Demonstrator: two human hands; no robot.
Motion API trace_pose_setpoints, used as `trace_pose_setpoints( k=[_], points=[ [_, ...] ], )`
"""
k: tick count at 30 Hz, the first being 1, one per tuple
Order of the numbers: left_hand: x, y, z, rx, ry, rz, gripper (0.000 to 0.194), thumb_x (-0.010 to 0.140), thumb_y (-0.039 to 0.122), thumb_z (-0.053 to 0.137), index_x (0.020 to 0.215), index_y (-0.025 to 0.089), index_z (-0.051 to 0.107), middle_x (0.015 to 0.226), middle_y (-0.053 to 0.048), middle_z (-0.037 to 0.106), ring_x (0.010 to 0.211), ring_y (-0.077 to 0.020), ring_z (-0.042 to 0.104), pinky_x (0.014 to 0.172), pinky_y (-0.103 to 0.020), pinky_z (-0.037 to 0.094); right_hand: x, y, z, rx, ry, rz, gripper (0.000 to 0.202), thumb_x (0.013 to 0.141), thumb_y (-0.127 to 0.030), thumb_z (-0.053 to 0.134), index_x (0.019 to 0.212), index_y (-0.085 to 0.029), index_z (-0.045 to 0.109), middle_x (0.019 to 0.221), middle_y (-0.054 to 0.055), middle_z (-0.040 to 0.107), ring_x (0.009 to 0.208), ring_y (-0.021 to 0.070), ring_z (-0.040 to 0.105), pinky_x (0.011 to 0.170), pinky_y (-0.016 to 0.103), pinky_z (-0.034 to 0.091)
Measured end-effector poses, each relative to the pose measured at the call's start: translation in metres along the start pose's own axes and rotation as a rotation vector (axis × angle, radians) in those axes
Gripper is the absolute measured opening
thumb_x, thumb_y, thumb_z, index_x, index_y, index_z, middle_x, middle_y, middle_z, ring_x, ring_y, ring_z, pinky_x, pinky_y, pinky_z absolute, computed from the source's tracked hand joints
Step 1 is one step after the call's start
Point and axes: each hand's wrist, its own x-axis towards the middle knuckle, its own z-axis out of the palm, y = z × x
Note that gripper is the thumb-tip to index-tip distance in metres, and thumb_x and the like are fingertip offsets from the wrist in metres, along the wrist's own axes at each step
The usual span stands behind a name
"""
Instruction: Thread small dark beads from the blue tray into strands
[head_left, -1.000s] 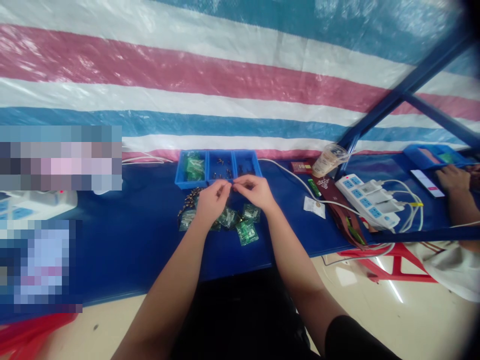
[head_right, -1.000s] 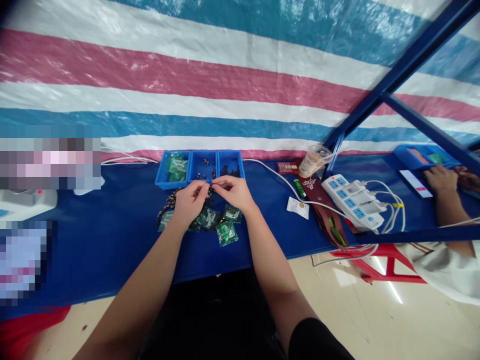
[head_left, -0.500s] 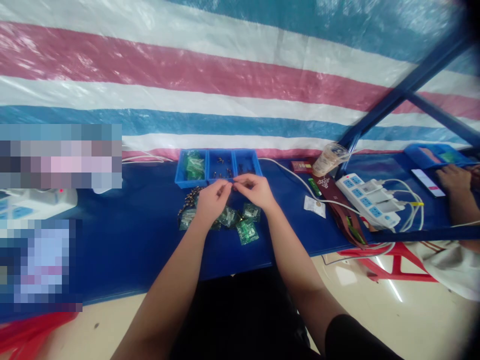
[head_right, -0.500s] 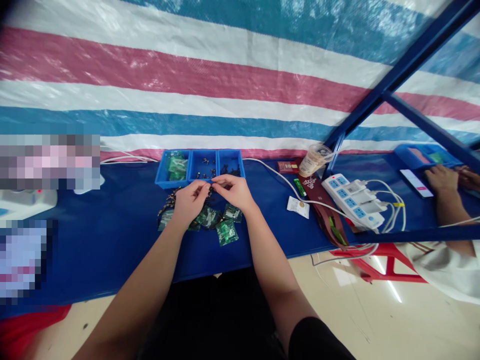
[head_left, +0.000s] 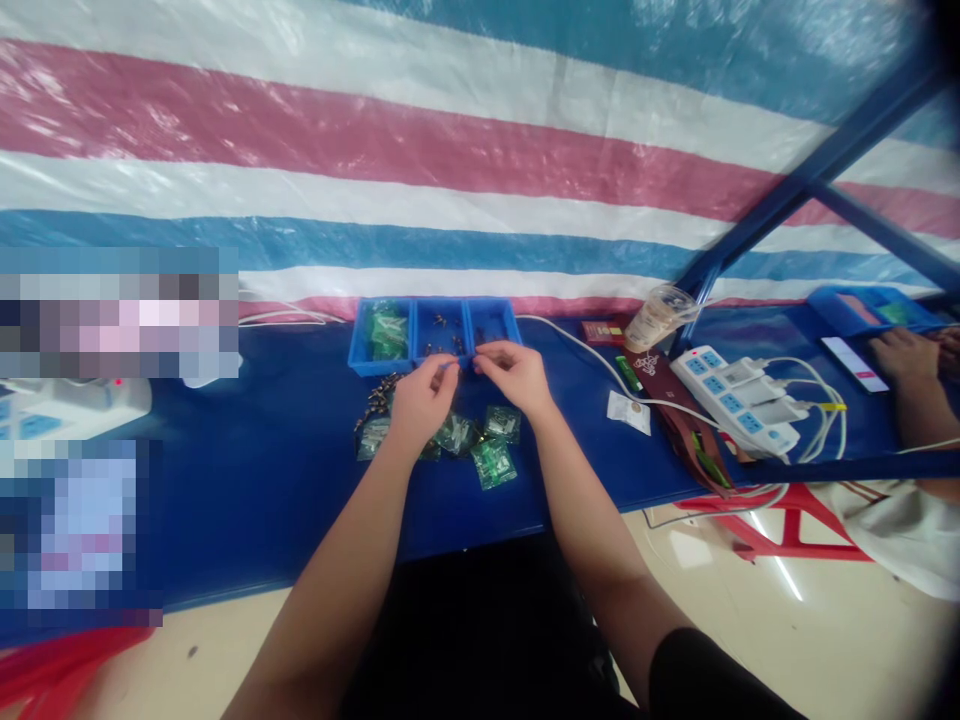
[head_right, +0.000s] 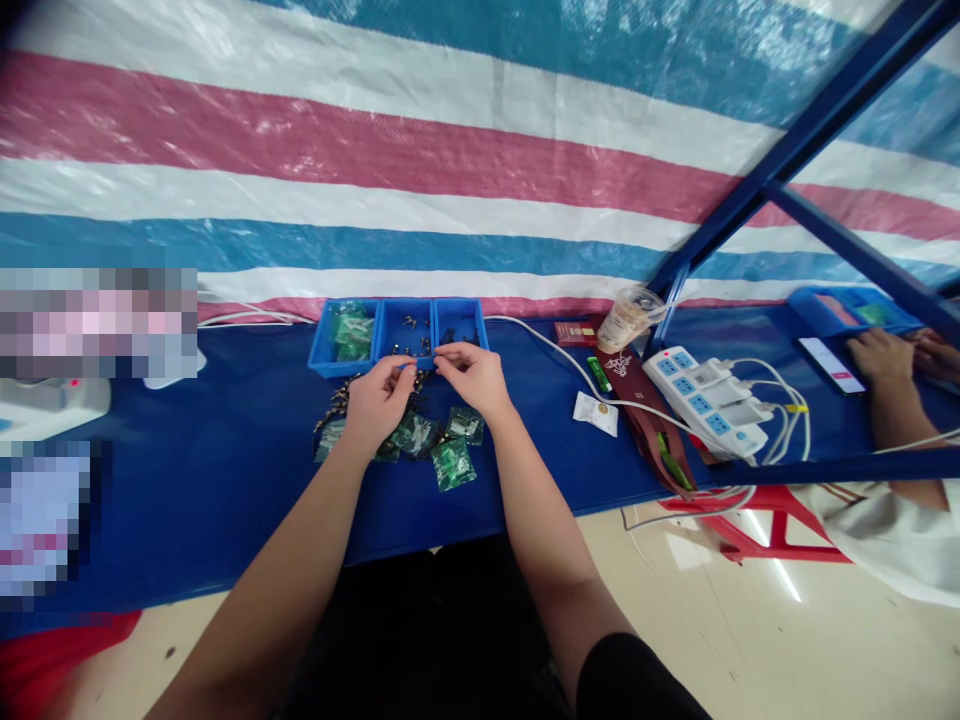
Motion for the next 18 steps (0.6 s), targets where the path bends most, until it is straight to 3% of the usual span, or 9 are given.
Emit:
trace_pose_setpoints(
  k=[6, 11, 18],
  points=[
    [0.0002, -0.0001, 0.0004, -0.005, 0.01, 0.013, 0.032, 0.096, 0.043, 0.056, 0.117, 0.024, 0.069, 0.074, 0.0, 0.07, 0.065, -0.0143, 0.064, 0.068, -0.026, 0.05, -0.002, -0.0026, 0.0014, 0.03, -0.066, 0.002, 0.032, 0.078, -0.044, 0.077, 0.097, -0.019, 0.075, 0.09, 0.007, 0.079, 0.079, 0.0203, 0.077, 0.078, 0.034, 0.063],
    [0.0004, -0.0008, -0.0008, 0.002, 0.014, 0.049, 0.03, 0.097, 0.043, 0.054, 0.108, 0.022, 0.072, 0.08, -0.002, 0.072, 0.071, -0.0149, 0.066, 0.071, -0.026, 0.05, -0.0037, -0.0028, 0.0015, 0.045, -0.111, -0.012, 0.033, 0.078, -0.044, 0.077, 0.098, -0.018, 0.075, 0.09, 0.008, 0.079, 0.08, 0.0206, 0.077, 0.079, 0.035, 0.063],
    [-0.0004, -0.0034, 0.0003, 0.005, 0.015, 0.013, 0.026, 0.098, 0.04, 0.052, 0.108, 0.021, 0.066, 0.071, 0.0, 0.069, 0.065, -0.0156, 0.066, 0.067, -0.027, 0.049, -0.0039, -0.0021, 0.0027, 0.017, -0.136, -0.023, 0.035, 0.078, -0.046, 0.077, 0.1, -0.019, 0.076, 0.093, 0.008, 0.079, 0.081, 0.02, 0.076, 0.079, 0.034, 0.062]
  ],
)
